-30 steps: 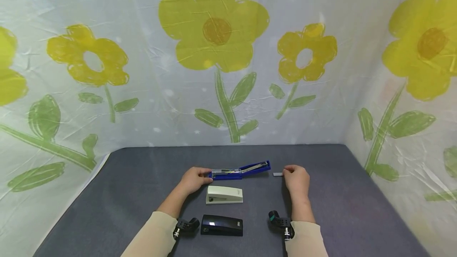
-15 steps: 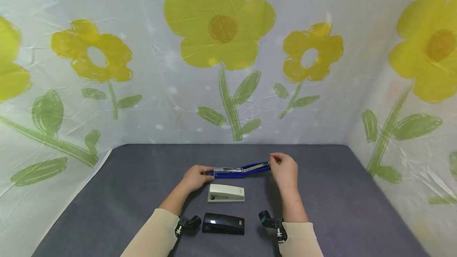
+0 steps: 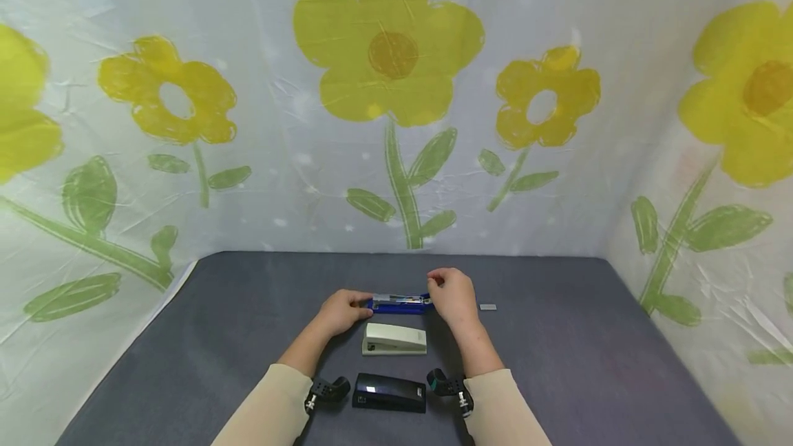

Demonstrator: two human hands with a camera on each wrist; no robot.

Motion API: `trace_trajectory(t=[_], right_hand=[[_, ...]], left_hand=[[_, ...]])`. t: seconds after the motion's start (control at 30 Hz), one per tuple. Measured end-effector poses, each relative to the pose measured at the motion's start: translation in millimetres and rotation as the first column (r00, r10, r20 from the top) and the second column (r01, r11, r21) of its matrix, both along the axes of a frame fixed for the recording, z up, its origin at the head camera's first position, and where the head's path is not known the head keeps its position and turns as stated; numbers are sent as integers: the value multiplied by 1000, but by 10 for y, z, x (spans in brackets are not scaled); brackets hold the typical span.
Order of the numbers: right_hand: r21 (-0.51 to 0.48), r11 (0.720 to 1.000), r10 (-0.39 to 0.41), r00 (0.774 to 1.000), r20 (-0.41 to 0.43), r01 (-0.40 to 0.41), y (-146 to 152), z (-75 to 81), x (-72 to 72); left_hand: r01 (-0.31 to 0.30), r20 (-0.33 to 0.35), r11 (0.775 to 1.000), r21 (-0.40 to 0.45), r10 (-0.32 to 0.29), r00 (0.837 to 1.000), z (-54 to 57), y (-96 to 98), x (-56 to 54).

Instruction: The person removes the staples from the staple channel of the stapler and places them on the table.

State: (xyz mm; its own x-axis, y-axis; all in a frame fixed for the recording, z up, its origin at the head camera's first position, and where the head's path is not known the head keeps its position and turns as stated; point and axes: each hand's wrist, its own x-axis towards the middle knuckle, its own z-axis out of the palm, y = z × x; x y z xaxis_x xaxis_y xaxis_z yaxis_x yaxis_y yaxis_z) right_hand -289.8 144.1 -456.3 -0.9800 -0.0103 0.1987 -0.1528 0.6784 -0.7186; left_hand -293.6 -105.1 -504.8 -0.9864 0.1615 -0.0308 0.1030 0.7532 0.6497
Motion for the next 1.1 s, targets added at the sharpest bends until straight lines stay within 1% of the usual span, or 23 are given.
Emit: trace_trajectory(t=[0.13, 0.27, 0.37, 0.5, 0.63, 0.8, 0.93, 1.03, 1.1], right_hand=[[29, 995, 97, 995, 28, -98, -97, -6, -31], [57, 981, 180, 982, 62, -183, -195, 2, -73], [91, 964, 244, 966, 83, -251, -260, 25, -101], [123, 934, 318, 938, 136, -334, -313, 26, -129], [152, 917, 337, 921, 194, -368, -331, -4, -131], [184, 908, 333, 915, 228, -377, -372, -19, -123], [204, 903, 329, 915, 233, -377, -419, 1, -125], [218, 906, 313, 922, 228, -362, -448, -2, -127], [221, 913, 293, 928, 231, -343, -466, -11, -131]], left_hand=[[2, 2, 1000, 7, -2, 1000, -27, 14, 8], [-4, 4, 1000, 3, 4, 1000, -30, 21, 15], [-12, 4, 1000, 0, 12, 1000, -18, 23, 11], [-14, 2, 1000, 2, 14, 1000, -11, 25, 1], [-3, -6, 1000, 3, 3, 1000, -25, 30, -7], [7, -10, 1000, 14, -7, 1000, -37, 25, -14], [9, -10, 1000, 16, -9, 1000, -38, 23, -17], [7, -6, 1000, 14, -7, 1000, -26, 25, -10], [5, -4, 1000, 15, -5, 1000, -17, 27, -4]])
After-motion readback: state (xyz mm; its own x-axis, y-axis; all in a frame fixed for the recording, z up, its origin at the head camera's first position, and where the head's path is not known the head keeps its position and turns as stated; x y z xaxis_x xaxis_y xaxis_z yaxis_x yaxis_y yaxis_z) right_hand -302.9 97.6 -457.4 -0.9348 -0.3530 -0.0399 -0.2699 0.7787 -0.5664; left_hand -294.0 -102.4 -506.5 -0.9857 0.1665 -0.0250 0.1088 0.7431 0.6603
